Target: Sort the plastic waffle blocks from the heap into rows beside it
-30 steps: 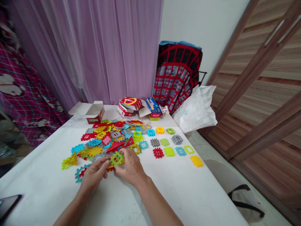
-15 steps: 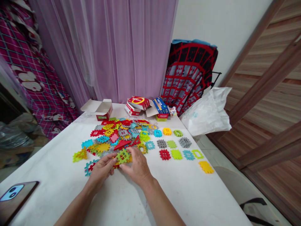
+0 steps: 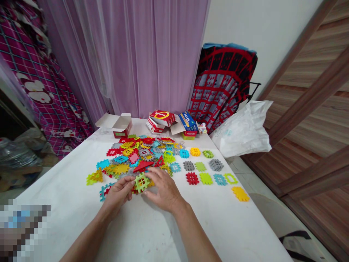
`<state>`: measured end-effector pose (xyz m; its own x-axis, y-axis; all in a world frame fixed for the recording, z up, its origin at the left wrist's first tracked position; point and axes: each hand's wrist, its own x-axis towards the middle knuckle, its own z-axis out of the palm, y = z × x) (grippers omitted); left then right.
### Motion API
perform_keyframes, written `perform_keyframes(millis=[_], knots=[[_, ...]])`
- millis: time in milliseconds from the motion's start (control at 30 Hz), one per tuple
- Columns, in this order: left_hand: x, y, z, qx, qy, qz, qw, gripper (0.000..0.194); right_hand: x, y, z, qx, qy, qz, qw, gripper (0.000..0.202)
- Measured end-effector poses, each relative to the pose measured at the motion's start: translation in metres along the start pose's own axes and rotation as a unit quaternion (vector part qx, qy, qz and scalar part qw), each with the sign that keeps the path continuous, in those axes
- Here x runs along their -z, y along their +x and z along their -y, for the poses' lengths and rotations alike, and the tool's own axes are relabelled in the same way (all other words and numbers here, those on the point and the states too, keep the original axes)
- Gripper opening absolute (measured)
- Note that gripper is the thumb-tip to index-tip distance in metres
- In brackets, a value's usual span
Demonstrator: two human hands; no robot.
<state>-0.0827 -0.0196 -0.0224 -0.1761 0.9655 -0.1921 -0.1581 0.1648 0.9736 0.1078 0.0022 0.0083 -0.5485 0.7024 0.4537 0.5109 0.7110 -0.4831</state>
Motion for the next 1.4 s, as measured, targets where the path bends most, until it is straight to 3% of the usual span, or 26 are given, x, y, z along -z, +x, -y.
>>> perform_keyframes(millis=[267,500,633,900,1233,1400], knots=[[0.001,0.000,0.001,-0.011,0.016,0.020,1.000,0.045,0.004,-0.001,-0.002,0.016,-0.010,0.034,0.999,0.038],[0.001,-0.003,-0.003,-0.002,0.031,0.038,0.999,0.044,0.004,-0.001,0.002,0.009,-0.010,0.035,0.999,0.047],[0.003,-0.006,-0.005,0.003,0.044,0.049,0.998,0.043,0.005,0.000,0.004,0.013,-0.013,0.055,0.998,0.038],[0.003,-0.005,0.004,-0.021,0.031,0.111,0.993,0.072,-0.001,0.002,0.010,-0.119,-0.053,-0.011,0.991,0.047],[0.004,-0.003,0.003,0.004,0.036,0.078,0.996,0.065,0.000,0.002,0.015,-0.154,-0.074,0.044,0.984,0.065],[-0.001,0.000,0.007,-0.028,0.002,0.072,0.997,0.061,-0.008,0.001,0.017,-0.155,-0.118,0.024,0.981,0.043]])
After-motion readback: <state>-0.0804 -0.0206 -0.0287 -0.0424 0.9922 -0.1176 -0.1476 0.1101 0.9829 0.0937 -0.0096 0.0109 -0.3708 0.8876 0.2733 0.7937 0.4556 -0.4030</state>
